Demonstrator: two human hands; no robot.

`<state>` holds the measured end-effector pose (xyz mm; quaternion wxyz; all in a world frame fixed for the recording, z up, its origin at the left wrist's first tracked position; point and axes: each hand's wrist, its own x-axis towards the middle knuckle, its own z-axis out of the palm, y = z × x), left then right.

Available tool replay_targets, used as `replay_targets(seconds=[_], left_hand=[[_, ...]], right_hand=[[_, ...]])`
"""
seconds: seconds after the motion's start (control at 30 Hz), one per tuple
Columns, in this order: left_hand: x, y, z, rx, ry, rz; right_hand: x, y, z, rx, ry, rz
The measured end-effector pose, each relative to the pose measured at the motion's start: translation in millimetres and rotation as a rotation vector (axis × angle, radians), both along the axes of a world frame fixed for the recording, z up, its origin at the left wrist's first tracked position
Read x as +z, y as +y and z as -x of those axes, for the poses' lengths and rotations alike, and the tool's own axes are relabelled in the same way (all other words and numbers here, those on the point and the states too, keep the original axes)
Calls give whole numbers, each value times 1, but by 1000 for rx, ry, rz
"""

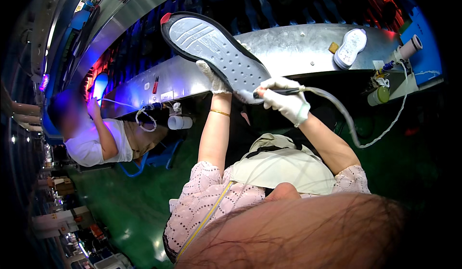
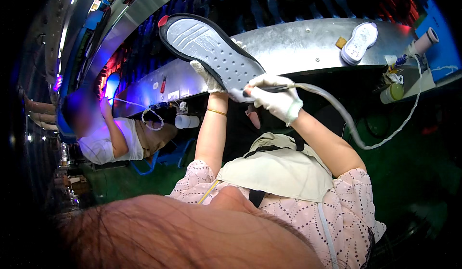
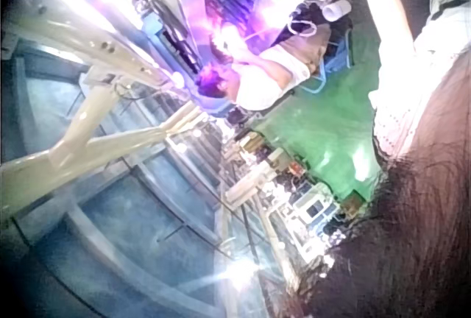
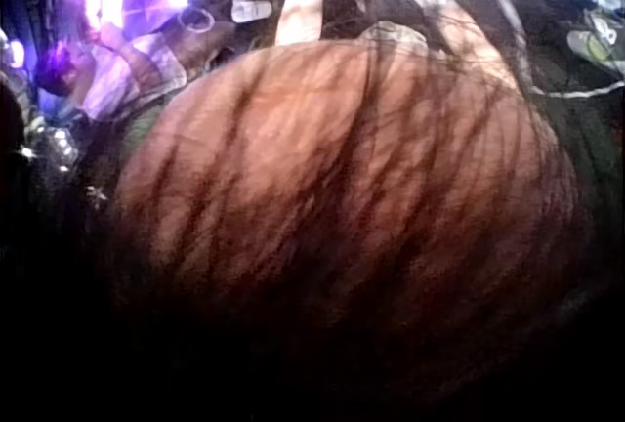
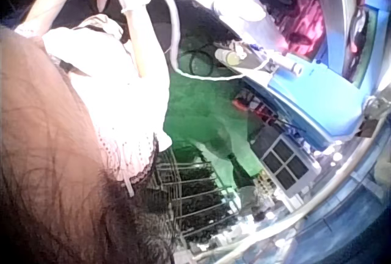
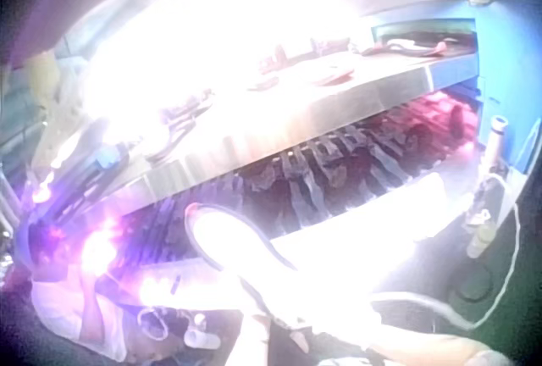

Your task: The person holds a shoe insole and scrubs its surface with a brush. They repeatedly wipe the insole, rotate it to access different areas, and place it back on the conveyor belt before picking up another insole to continue the process.

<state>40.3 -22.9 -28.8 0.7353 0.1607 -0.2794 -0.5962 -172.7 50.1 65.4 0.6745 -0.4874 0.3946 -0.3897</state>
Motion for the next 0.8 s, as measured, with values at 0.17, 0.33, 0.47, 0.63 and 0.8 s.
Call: replay_targets(seconds=[0.17, 0.33, 0.47, 0.63, 0.8], left_hand=[[6, 5, 10, 59, -40, -84], [12, 10, 16, 38, -84, -126], [10, 1, 16, -31, -91, -88], [22, 10, 24, -298, 44, 94], [16, 22, 29, -193, 195, 62]], right_hand=[[-19, 4, -20, -139, 140, 483], [-12, -5, -17, -159, -19, 266], [-7, 2, -31, -192, 177, 536], [2, -5, -10, -59, -90, 101], [1, 1, 2, -110, -96, 168]])
